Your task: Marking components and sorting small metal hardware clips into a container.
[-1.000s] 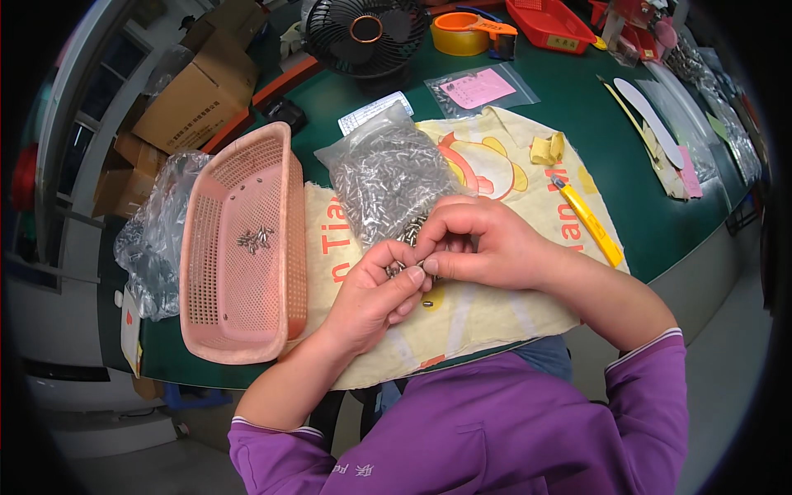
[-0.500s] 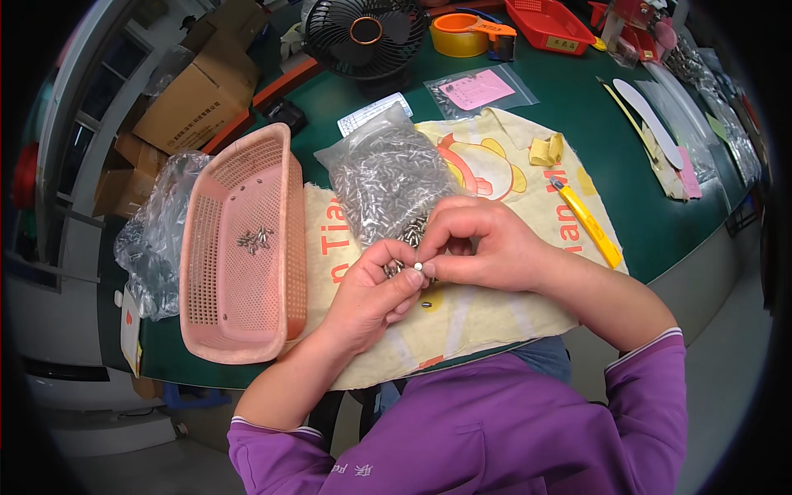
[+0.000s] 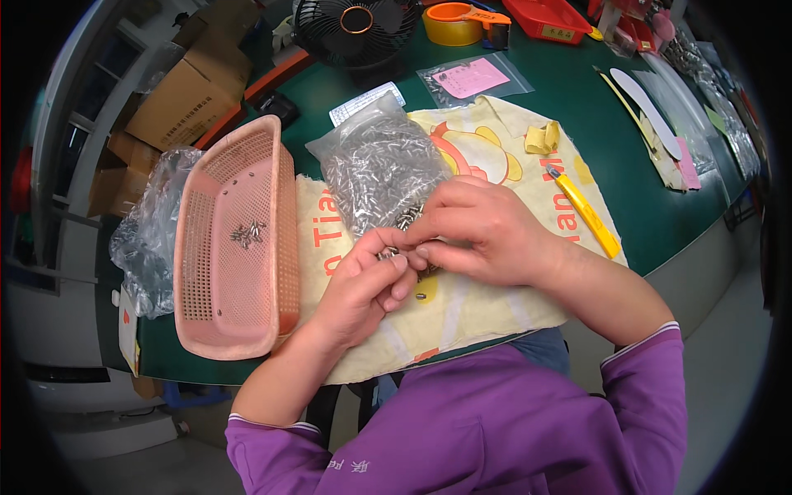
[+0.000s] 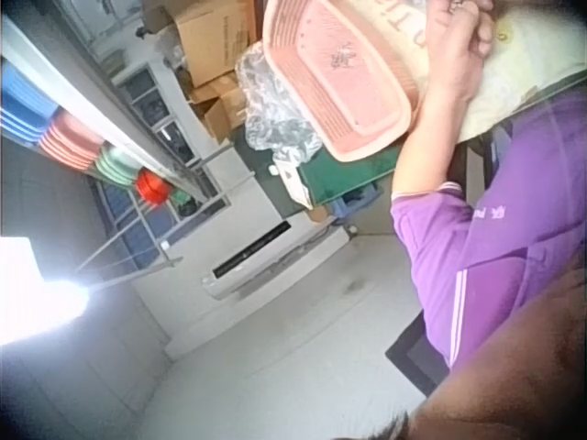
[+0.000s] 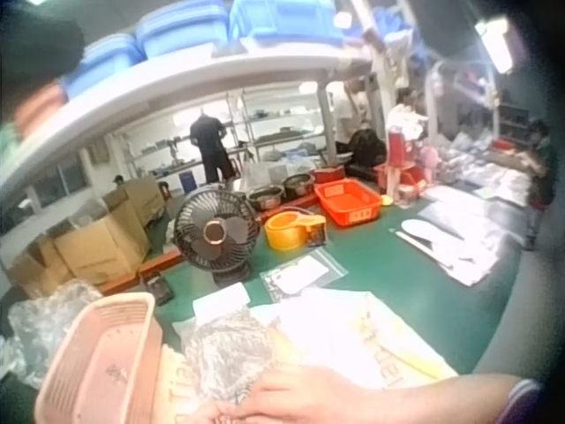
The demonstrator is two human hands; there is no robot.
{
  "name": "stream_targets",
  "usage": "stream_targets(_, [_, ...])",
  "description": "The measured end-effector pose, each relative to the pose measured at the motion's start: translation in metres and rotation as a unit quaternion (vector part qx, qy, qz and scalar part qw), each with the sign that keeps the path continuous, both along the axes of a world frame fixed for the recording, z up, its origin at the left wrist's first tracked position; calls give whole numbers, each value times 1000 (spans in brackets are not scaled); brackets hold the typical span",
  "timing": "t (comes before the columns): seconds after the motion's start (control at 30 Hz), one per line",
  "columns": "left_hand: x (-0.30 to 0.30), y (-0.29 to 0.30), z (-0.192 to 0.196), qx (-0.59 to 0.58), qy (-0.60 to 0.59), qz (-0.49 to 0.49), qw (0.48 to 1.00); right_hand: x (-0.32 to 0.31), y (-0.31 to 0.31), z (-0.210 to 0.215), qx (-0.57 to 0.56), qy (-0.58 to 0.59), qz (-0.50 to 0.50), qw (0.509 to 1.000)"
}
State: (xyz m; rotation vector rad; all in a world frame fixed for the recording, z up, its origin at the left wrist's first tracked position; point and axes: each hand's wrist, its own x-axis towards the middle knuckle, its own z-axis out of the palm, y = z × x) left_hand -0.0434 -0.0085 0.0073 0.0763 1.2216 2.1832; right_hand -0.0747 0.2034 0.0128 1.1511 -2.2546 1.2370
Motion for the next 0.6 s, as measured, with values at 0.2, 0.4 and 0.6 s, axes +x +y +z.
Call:
stream_targets(0.2, [-5, -5, -2, 51, -9, 39, 998, -1, 13, 3, 117, -56, 24, 991])
stream_targets(0.4, [-3, -4, -2, 22, -2, 24, 999, 1, 9, 1, 191, -66, 65, 977])
stream_targets(0.6, [3, -2, 3, -55, 20, -38, 998, -2, 7, 7, 60, -43, 40, 996])
